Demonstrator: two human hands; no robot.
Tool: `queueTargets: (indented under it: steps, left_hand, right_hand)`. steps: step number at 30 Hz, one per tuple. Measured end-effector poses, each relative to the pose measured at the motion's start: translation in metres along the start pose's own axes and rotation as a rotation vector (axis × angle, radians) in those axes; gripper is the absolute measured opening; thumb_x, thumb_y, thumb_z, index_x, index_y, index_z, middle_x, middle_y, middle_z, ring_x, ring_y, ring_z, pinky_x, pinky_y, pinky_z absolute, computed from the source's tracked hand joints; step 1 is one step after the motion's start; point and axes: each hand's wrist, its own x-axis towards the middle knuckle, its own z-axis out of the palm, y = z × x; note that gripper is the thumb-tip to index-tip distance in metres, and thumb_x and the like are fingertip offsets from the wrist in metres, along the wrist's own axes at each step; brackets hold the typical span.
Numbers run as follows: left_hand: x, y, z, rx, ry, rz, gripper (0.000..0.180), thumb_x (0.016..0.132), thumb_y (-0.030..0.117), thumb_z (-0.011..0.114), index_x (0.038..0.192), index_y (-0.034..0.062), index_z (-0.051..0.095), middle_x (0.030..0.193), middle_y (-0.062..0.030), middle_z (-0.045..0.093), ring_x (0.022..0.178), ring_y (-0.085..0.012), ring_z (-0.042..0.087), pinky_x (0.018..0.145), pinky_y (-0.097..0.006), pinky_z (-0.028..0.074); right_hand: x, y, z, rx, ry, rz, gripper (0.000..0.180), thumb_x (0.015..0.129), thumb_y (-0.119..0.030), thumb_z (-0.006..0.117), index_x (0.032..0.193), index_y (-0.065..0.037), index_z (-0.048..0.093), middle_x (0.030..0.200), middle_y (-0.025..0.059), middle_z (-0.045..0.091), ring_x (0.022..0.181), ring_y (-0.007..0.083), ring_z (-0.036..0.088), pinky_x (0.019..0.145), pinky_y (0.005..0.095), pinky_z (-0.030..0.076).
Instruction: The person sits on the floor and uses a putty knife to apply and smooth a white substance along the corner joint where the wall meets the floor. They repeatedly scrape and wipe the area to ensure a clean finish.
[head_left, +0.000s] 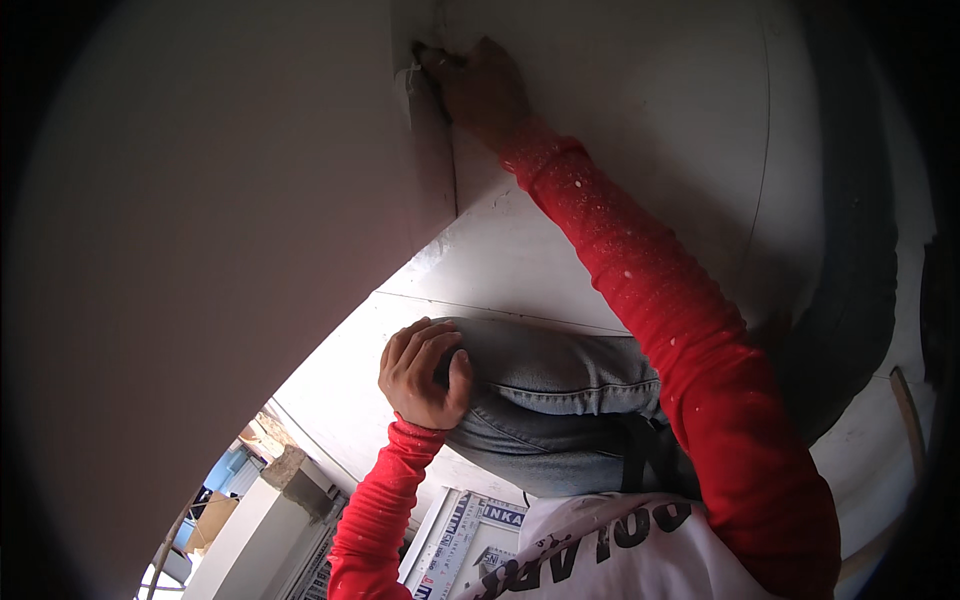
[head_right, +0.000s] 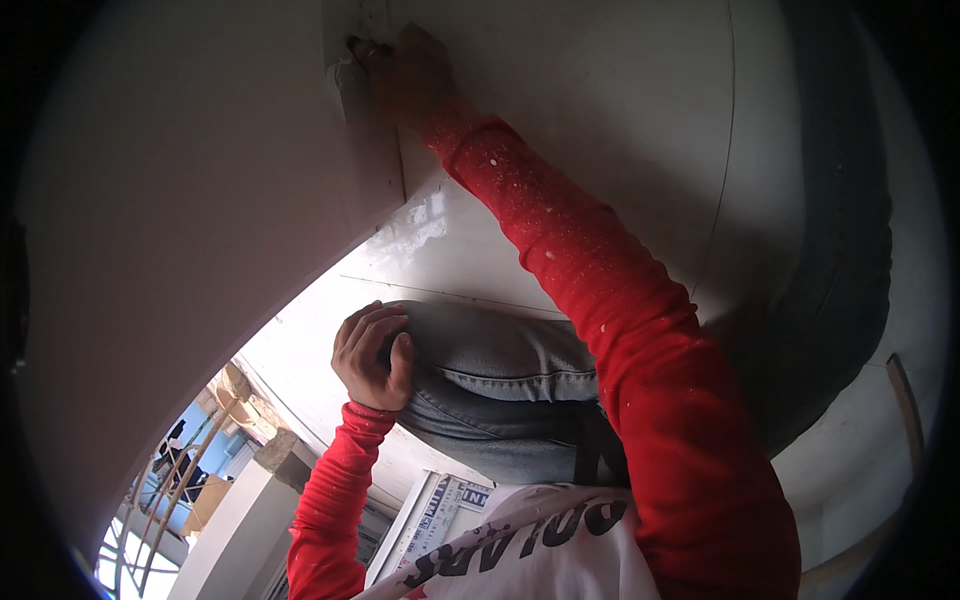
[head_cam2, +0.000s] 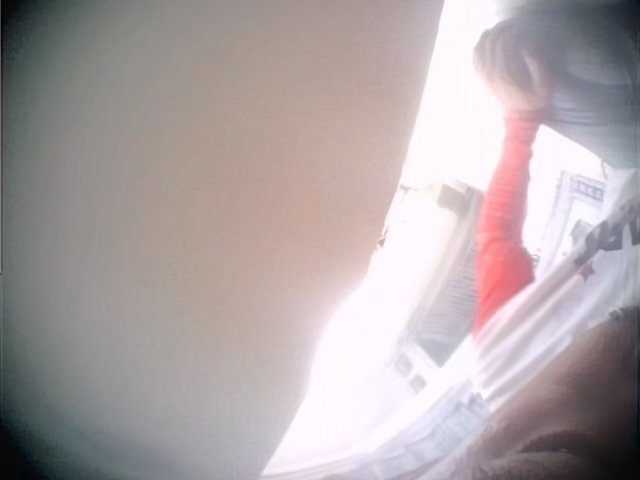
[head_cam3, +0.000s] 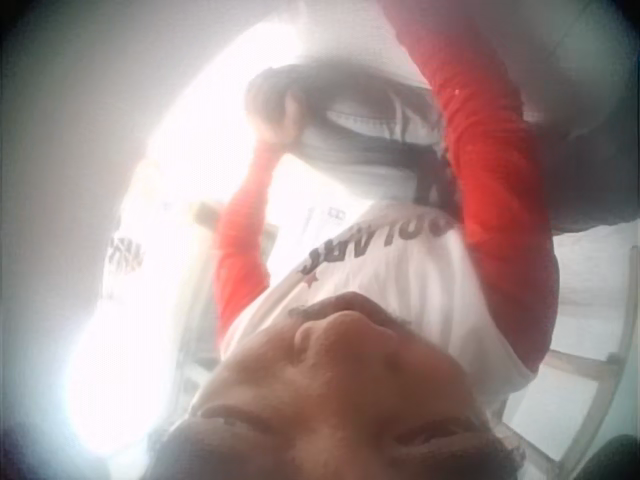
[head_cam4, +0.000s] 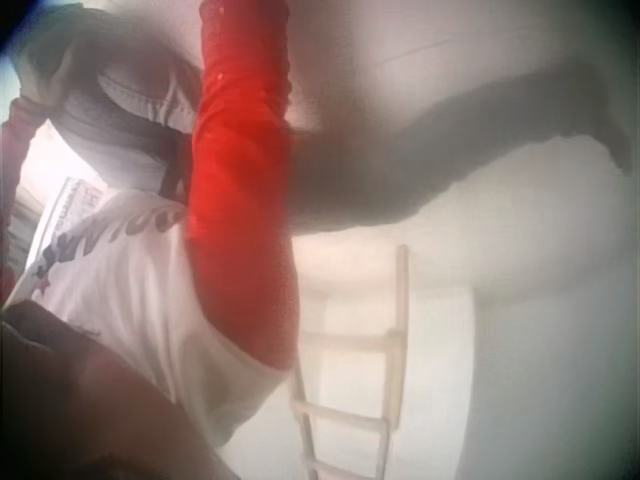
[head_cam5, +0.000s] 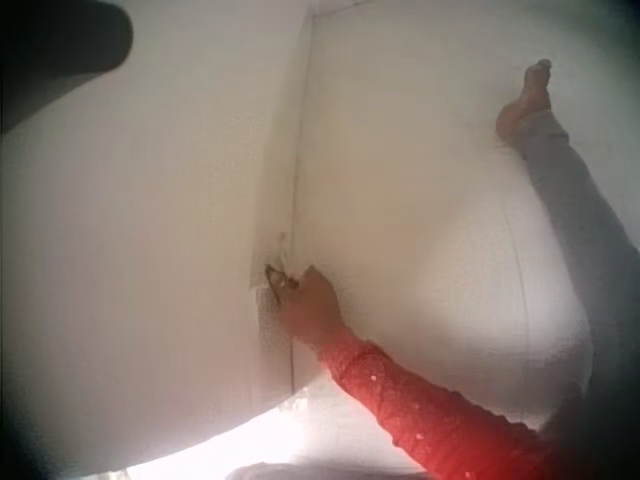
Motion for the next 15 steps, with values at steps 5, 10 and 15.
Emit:
queueTargets:
  steps: [5, 10, 15]
  left_hand:
    - [0.013, 0.011, -0.006, 0.025, -0.026, 0.006, 0.019, 0.080, 0.019, 0.065, 0.089, 0.0041, 0.071, 0.096, -0.0101, 0.074, 0.100, -0.0331, 0.068, 0.090, -0.041, 0.052]
    - [0.001, 0.000, -0.002, -0.001, -0.011, 0.004, 0.018, 0.075, 0.019, 0.067, 0.087, 0.0063, 0.073, 0.095, -0.0077, 0.075, 0.099, -0.0306, 0.068, 0.089, -0.040, 0.052]
    - [0.001, 0.010, -0.007, 0.009, -0.027, -0.014, 0.018, 0.080, 0.019, 0.065, 0.089, 0.0045, 0.072, 0.097, -0.0098, 0.074, 0.100, -0.0327, 0.068, 0.090, -0.042, 0.051]
  right_hand:
    - [-0.056, 0.039, 0.034, 0.264, 0.015, -0.123, 0.030, 0.098, -0.018, 0.060, 0.125, -0.003, 0.061, 0.115, 0.0159, 0.067, 0.106, 0.0283, 0.066, 0.092, 0.0352, 0.051]
    - [-0.056, 0.042, 0.029, 0.066, -0.010, -0.034, 0.027, 0.097, -0.026, 0.064, 0.106, -0.001, 0.071, 0.098, 0.0175, 0.071, 0.092, 0.0333, 0.069, 0.083, 0.0385, 0.053]
    - [-0.009, 0.010, 0.000, 0.061, -0.140, 0.178, 0.028, 0.097, -0.026, 0.064, 0.105, -0.001, 0.071, 0.098, 0.0181, 0.071, 0.092, 0.0316, 0.069, 0.084, 0.0389, 0.053]
